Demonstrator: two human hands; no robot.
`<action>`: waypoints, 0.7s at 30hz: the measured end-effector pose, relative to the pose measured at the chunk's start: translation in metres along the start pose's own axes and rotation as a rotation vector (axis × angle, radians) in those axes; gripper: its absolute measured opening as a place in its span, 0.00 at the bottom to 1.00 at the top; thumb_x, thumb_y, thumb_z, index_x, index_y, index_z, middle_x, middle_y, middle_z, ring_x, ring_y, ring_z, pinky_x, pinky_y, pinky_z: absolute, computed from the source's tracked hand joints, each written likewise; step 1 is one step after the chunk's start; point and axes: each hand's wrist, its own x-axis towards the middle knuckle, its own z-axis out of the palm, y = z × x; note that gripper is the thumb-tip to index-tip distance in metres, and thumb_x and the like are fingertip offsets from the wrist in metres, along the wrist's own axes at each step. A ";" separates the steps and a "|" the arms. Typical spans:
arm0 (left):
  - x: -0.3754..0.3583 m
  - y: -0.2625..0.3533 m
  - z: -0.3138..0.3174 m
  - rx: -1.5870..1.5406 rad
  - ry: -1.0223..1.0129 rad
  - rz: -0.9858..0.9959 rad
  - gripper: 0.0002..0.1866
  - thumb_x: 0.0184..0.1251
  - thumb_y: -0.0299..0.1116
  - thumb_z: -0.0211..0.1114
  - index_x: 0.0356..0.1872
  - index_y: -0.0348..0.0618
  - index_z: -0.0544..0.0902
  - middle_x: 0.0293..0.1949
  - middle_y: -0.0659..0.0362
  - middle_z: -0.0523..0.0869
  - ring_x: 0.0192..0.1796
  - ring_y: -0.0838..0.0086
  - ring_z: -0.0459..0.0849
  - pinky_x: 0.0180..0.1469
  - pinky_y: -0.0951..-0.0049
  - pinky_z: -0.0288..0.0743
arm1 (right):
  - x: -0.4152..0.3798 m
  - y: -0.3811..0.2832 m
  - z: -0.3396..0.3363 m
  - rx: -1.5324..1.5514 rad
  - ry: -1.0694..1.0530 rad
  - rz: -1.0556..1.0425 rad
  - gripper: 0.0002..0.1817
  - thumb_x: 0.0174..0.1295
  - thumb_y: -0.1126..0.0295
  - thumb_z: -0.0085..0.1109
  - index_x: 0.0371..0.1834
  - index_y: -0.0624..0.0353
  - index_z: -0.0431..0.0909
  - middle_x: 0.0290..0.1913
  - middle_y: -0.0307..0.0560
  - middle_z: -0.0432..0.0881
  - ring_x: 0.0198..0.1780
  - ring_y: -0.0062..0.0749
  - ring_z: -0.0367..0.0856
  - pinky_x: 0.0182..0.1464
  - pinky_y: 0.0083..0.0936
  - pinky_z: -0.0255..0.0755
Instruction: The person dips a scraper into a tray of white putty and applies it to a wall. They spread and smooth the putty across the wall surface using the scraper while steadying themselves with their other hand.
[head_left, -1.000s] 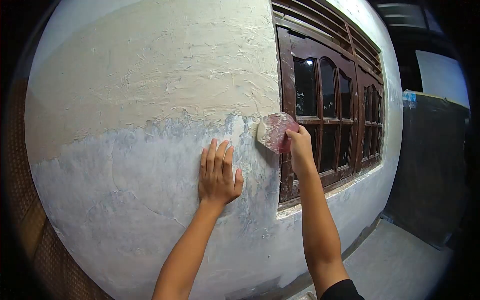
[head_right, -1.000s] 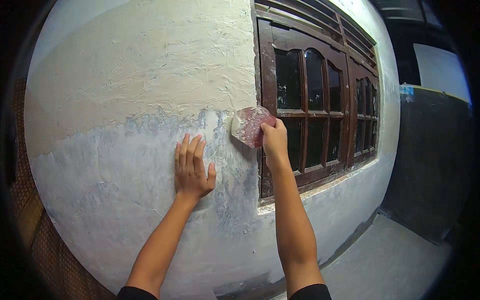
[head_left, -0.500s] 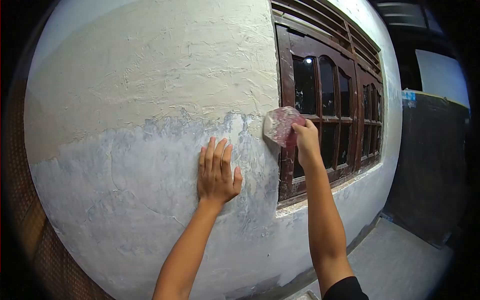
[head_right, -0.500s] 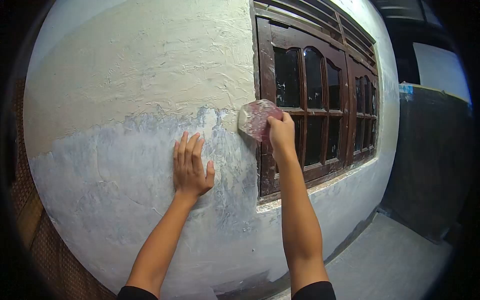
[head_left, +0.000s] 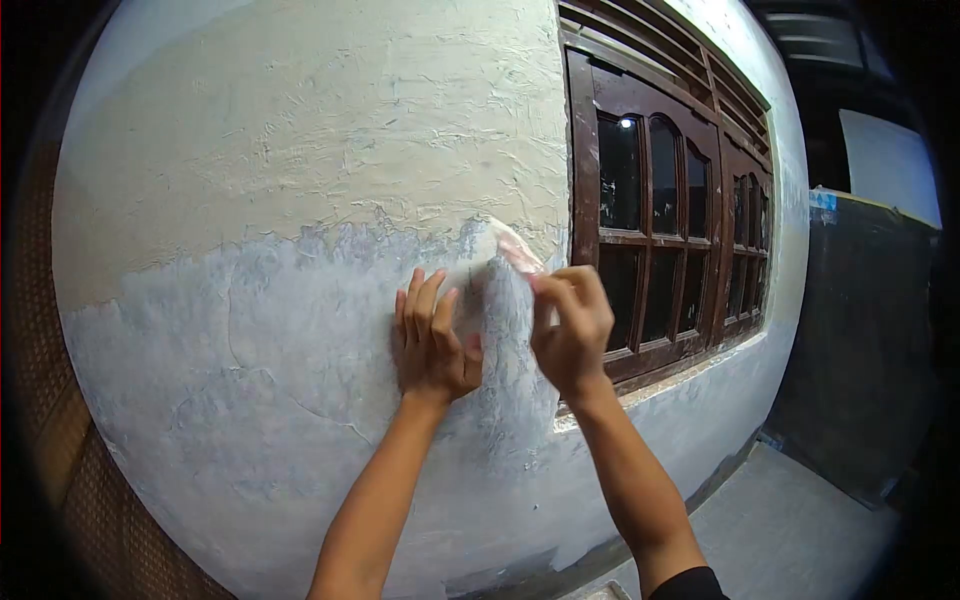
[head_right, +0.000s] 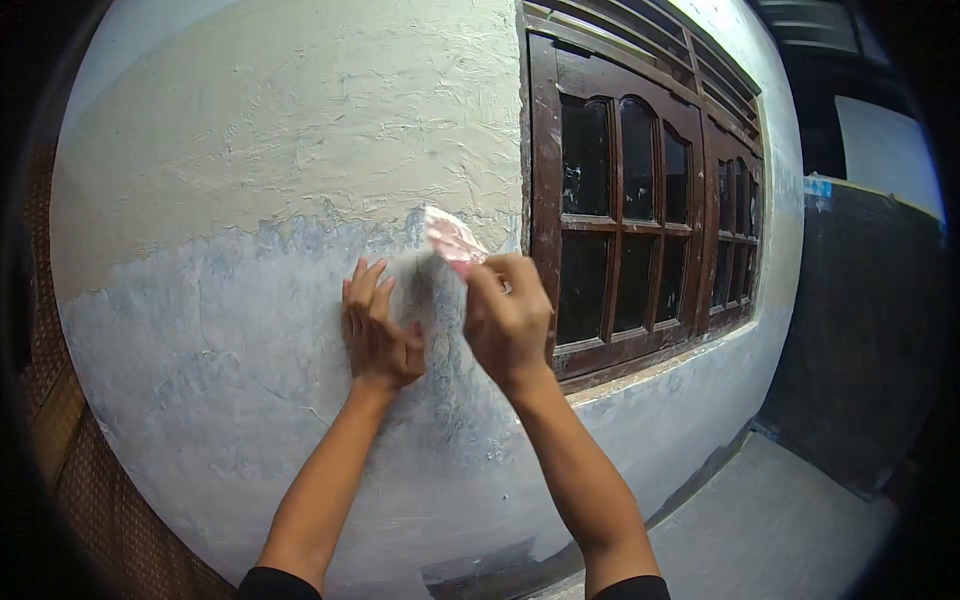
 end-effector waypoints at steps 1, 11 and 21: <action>-0.003 -0.003 0.001 -0.037 0.036 -0.005 0.26 0.67 0.42 0.49 0.64 0.42 0.61 0.65 0.45 0.65 0.72 0.44 0.61 0.71 0.40 0.47 | -0.004 -0.001 0.009 -0.065 0.022 -0.089 0.07 0.47 0.81 0.62 0.29 0.61 0.76 0.30 0.46 0.75 0.31 0.39 0.76 0.32 0.33 0.72; -0.007 -0.007 0.007 -0.072 0.174 -0.033 0.22 0.69 0.44 0.48 0.59 0.47 0.64 0.61 0.47 0.67 0.70 0.43 0.63 0.72 0.40 0.45 | -0.037 -0.004 0.055 -0.249 -0.128 -0.296 0.07 0.48 0.68 0.59 0.29 0.55 0.76 0.33 0.40 0.75 0.38 0.33 0.77 0.41 0.32 0.71; -0.009 -0.009 0.008 -0.132 0.152 -0.009 0.21 0.66 0.43 0.48 0.57 0.44 0.64 0.59 0.45 0.67 0.70 0.41 0.62 0.71 0.37 0.42 | -0.044 -0.004 0.064 -0.275 -0.136 -0.316 0.13 0.48 0.70 0.58 0.36 0.64 0.81 0.33 0.43 0.77 0.38 0.35 0.79 0.37 0.29 0.75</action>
